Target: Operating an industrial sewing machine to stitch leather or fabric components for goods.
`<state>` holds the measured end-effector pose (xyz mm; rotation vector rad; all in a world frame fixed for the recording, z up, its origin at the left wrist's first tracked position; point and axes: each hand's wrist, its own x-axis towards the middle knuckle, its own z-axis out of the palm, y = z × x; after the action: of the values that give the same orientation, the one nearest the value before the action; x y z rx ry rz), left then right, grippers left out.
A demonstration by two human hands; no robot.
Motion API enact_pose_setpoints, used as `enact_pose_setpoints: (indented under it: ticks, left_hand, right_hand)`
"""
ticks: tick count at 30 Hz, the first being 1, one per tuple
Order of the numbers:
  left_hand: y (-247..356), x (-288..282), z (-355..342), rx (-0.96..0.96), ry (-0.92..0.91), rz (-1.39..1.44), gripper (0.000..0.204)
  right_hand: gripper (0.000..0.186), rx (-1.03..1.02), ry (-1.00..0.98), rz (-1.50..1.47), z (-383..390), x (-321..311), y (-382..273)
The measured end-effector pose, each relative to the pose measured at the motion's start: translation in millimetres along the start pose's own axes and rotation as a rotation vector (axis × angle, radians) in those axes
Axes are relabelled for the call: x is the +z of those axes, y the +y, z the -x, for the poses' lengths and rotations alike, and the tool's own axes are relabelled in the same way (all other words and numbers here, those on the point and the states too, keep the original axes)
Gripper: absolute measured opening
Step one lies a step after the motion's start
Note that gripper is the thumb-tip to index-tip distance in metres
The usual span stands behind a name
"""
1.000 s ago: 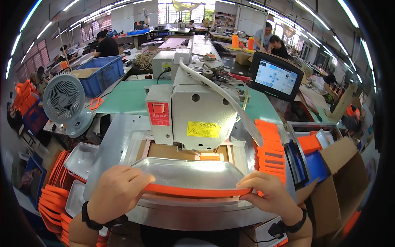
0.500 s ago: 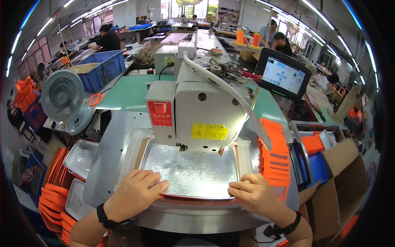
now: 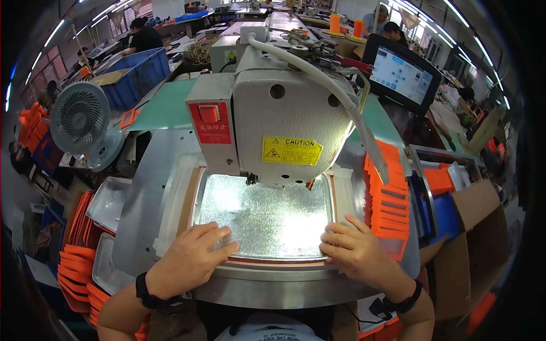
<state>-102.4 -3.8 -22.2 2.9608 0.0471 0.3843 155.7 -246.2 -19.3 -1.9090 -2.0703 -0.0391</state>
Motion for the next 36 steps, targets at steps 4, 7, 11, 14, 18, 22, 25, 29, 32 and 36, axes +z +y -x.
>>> enact_pose_setpoints:
  ticks: [4,7,11,14,18,22,25,29,32,36]
  left_hand:
    - [5.6,-6.2,-3.9,-0.018,-0.054,0.088,0.028]
    - [0.0,-16.2,-19.9,-0.010,-0.179,0.118,0.027]
    - [-6.9,-19.7,-54.5,-0.045,-0.409,0.005,0.041]
    - [-16.3,-17.0,-76.3,0.092,-0.370,-0.152,0.060]
    - [-48.6,5.4,-104.4,0.231,-0.354,-0.045,0.082]
    - [-52.9,3.6,-124.7,0.090,-0.607,0.177,0.093]
    - [-51.1,1.7,-125.7,0.130,-0.601,0.178,0.092]
    - [-37.5,1.5,-108.6,0.158,-0.515,0.174,0.090]
    - [-31.2,-4.7,-112.3,0.142,-0.629,0.205,0.091]
    - [-29.3,-5.3,-119.8,0.157,-0.697,0.175,0.088]
  right_hand:
    - [0.029,0.020,0.027,-0.013,2.2,8.2,-5.0]
    - [0.028,0.036,0.068,-0.077,4.2,10.2,0.8]
    - [0.026,0.045,0.111,-0.135,3.2,9.1,-1.5]
    - [0.024,-0.009,0.114,-0.157,-2.5,4.9,1.2]
    - [0.024,-0.007,0.134,-0.182,0.9,8.0,5.1]
    - [0.024,-0.017,0.145,-0.233,1.5,11.8,6.9]
    - [0.023,-0.005,0.143,-0.272,3.6,10.8,8.7]
    - [0.022,0.027,0.072,-0.360,8.9,10.6,18.2]
    - [0.018,0.102,0.081,-0.598,6.9,7.2,32.8]
    - [0.027,0.080,0.261,-0.299,-17.5,14.1,81.1]
